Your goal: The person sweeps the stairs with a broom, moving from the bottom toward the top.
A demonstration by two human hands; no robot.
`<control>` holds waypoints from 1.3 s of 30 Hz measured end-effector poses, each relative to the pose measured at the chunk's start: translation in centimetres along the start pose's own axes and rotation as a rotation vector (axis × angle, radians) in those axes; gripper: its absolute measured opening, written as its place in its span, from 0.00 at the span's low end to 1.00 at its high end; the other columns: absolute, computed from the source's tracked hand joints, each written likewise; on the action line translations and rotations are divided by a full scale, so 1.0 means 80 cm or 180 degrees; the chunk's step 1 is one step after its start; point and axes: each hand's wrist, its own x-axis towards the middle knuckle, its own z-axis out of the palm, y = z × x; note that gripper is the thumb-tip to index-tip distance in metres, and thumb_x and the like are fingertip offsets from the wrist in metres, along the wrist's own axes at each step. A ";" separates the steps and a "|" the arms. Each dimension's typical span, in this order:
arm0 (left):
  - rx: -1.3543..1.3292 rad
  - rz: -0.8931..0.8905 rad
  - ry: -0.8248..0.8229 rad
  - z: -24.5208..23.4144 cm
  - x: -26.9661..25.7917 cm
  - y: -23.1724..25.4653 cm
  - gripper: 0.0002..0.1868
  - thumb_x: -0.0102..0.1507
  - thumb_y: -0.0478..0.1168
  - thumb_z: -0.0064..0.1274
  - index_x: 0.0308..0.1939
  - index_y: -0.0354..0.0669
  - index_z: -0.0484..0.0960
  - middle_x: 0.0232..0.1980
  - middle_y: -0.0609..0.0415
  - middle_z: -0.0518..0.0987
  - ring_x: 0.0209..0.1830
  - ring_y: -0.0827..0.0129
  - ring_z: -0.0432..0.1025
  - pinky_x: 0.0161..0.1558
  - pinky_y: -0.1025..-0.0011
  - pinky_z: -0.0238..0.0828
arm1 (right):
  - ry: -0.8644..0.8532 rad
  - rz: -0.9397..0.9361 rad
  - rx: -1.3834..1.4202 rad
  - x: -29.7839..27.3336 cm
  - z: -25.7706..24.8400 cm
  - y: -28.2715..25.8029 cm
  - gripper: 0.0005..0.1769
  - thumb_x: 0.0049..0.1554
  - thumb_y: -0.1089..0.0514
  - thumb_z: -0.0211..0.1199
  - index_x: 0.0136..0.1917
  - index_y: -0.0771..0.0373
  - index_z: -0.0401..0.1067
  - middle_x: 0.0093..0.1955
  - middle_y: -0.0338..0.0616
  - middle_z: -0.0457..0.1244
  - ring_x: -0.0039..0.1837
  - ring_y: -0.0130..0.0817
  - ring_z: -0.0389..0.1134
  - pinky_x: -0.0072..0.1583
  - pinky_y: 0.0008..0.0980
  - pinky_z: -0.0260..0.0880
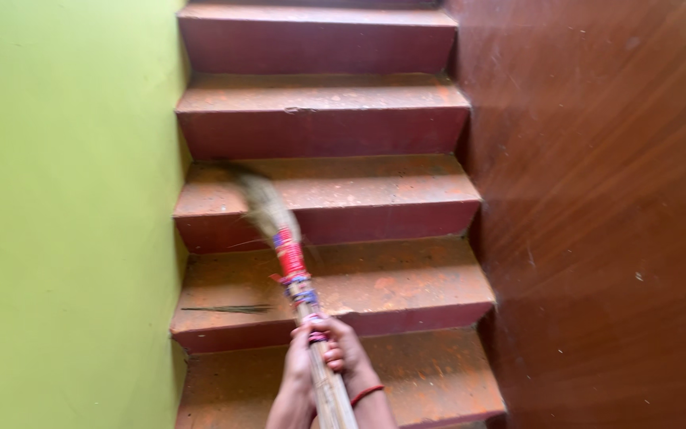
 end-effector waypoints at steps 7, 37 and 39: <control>0.0932 -0.1191 -0.0337 0.079 0.052 -0.096 0.27 0.69 0.61 0.45 0.28 0.41 0.69 0.18 0.57 0.67 0.10 0.74 0.62 0.12 0.75 0.61 | 0.0617 -0.1017 0.0639 -0.080 -0.098 -0.040 0.23 0.60 0.48 0.61 0.54 0.74 0.76 0.30 0.34 0.61 0.19 0.14 0.52 0.19 0.16 0.49; 0.2229 -0.0481 -0.0079 0.251 -0.030 -0.298 0.26 0.70 0.56 0.48 0.31 0.36 0.75 0.19 0.50 0.73 0.10 0.66 0.69 0.12 0.67 0.68 | 0.1118 -0.1277 0.1849 -0.287 -0.164 -0.152 0.24 0.59 0.48 0.53 0.53 0.76 0.65 0.38 0.48 0.61 0.21 0.18 0.51 0.24 0.15 0.53; 0.1839 -0.0865 -0.0155 0.230 0.007 -0.295 0.23 0.70 0.56 0.47 0.34 0.39 0.75 0.20 0.49 0.74 0.11 0.67 0.68 0.12 0.67 0.69 | 0.0855 -0.1184 0.1316 -0.277 -0.186 -0.147 0.24 0.59 0.47 0.54 0.52 0.74 0.67 0.35 0.45 0.62 0.19 0.17 0.49 0.21 0.16 0.51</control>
